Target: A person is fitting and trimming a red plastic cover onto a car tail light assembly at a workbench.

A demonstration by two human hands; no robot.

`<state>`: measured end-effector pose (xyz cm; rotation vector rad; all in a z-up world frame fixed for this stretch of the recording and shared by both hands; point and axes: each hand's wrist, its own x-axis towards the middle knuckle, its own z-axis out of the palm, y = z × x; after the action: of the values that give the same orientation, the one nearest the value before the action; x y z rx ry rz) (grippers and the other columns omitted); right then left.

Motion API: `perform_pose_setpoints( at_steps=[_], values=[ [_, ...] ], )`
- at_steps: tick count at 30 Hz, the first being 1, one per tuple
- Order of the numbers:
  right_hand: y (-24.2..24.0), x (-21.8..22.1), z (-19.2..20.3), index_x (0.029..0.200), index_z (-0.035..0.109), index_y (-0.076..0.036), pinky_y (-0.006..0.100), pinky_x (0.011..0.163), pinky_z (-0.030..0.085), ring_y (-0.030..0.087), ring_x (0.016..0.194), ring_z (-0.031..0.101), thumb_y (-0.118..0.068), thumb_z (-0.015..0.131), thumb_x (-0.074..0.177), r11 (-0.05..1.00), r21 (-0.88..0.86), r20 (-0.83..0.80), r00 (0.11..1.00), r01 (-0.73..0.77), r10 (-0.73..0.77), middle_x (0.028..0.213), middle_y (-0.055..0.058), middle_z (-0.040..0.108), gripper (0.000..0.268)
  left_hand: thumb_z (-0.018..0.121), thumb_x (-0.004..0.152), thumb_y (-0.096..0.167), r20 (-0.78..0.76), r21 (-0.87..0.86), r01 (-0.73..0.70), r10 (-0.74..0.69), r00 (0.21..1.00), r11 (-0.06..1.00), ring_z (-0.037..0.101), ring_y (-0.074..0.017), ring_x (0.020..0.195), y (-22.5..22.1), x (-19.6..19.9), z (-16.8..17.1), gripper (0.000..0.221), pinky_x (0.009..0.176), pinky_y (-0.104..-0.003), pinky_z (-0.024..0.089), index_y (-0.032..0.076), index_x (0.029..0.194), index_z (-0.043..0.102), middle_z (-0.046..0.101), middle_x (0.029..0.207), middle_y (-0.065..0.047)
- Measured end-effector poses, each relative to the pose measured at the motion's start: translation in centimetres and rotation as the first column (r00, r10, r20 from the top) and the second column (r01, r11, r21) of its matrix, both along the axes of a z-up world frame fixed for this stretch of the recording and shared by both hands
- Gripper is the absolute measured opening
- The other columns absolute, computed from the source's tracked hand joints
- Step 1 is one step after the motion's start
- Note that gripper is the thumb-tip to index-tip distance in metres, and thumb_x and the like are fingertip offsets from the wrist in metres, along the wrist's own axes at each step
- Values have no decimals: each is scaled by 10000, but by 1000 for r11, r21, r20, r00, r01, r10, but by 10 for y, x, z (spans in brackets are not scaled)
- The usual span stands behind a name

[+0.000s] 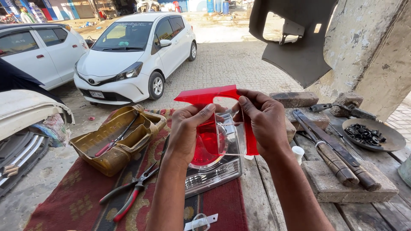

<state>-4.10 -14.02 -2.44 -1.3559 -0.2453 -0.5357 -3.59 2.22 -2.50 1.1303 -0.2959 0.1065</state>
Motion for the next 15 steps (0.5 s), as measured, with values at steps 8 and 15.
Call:
perform_pose_setpoints(
  at_steps=[8,15],
  values=[
    [4,0,-3,1211,683,98,360,593,633,216,602,681,-43,647,984,999,46,-12,1000,-13,13,772,192,680,270,769,881,170,-17,-27,-17,17,1000,999,726,-267,541,-4,2,-2,254,528,-364,622,-84,888,784,722,700,-268],
    [-11,-6,8,1156,719,74,312,602,631,177,672,692,-66,700,956,972,-87,2,976,219,-220,824,192,733,245,719,925,245,-70,0,-209,209,975,978,684,-230,528,8,4,5,327,526,-343,613,-75,868,757,711,705,-232]
  ],
)
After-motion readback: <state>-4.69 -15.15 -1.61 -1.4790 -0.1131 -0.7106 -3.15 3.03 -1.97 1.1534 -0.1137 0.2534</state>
